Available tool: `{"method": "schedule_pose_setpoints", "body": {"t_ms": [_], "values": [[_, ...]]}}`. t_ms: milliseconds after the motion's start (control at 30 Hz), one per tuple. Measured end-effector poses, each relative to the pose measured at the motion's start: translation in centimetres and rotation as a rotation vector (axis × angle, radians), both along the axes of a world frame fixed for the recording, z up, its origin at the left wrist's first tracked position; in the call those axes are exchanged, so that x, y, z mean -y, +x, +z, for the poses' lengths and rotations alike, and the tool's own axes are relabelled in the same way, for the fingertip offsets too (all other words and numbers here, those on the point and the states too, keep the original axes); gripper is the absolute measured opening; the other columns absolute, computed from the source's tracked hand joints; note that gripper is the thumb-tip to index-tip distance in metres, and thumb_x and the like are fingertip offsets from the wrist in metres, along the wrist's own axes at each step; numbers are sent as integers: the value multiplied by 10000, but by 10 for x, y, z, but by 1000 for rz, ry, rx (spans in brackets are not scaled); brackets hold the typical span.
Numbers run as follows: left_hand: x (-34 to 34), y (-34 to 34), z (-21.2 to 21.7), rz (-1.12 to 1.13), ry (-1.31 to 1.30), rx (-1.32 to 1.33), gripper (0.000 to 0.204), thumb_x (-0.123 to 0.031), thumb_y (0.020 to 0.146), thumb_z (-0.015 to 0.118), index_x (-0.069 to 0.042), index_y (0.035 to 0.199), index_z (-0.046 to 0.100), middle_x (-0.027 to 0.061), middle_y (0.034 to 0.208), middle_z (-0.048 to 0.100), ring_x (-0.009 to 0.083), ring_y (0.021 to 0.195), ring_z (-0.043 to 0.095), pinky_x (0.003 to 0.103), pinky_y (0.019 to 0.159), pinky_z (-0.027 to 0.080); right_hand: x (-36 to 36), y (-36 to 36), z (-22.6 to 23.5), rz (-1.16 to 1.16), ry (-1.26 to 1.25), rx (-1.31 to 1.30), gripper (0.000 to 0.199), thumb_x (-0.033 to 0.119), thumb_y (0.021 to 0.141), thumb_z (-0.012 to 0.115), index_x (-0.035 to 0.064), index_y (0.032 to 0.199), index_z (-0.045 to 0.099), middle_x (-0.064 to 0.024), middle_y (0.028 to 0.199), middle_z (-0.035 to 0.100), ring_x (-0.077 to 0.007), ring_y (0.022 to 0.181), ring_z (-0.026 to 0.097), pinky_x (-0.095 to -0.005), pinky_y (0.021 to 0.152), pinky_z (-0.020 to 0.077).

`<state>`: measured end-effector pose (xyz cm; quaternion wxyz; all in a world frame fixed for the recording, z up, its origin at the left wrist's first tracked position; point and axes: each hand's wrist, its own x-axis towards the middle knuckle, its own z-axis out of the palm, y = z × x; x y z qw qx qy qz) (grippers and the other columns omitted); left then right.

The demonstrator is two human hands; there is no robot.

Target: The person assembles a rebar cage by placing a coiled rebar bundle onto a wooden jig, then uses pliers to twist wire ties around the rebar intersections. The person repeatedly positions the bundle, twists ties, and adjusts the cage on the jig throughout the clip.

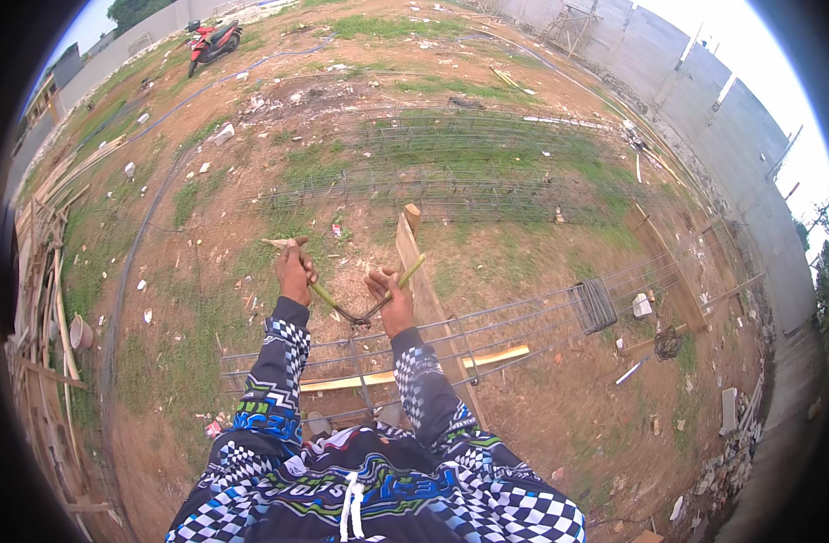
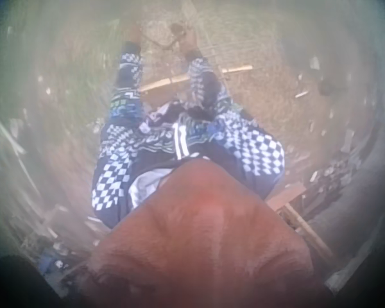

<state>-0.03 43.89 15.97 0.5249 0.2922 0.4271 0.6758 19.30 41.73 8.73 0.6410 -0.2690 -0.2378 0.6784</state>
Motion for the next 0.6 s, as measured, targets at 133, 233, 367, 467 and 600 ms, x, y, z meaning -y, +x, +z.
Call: {"method": "schedule_pose_setpoints", "body": {"t_ms": [133,233,367,467,600], "values": [[20,-6,20,59,6,302,420,-449,1010,454,-47,1074,554,-43,525,298,73,388,265,253,364,245,4,-8,26,51,190,348,400,267,1003,541,-2,1299,534,-144,1138,646,-201,1158,571,-366,1023,426],[43,-5,59,14,147,335,473,-486,992,459,-31,1081,552,-30,531,355,80,405,323,248,399,289,41,-53,79,270,557,1078,452,235,994,561,-31,1351,483,-108,1078,662,-147,1078,598,-311,926,470],[53,-5,101,-212,382,484,523,-485,986,475,4,1138,576,53,704,548,178,666,588,308,645,490,58,-70,103,279,380,659,479,279,1000,551,-55,1336,481,-61,873,652,-104,732,617,-245,670,505],[44,-15,67,-98,287,-102,483,-431,965,530,1,1170,594,115,882,658,210,825,659,330,759,525,82,-63,109,62,229,563,479,337,1008,522,-49,1291,499,-68,776,623,-148,647,610,-284,605,508],[40,-34,-58,-375,-33,-1012,553,-393,865,643,-5,1253,574,198,1184,646,340,1085,629,427,941,484,126,-31,88,-165,-79,322,482,454,977,529,48,1238,509,-63,743,620,-193,606,597,-339,574,507]]}}
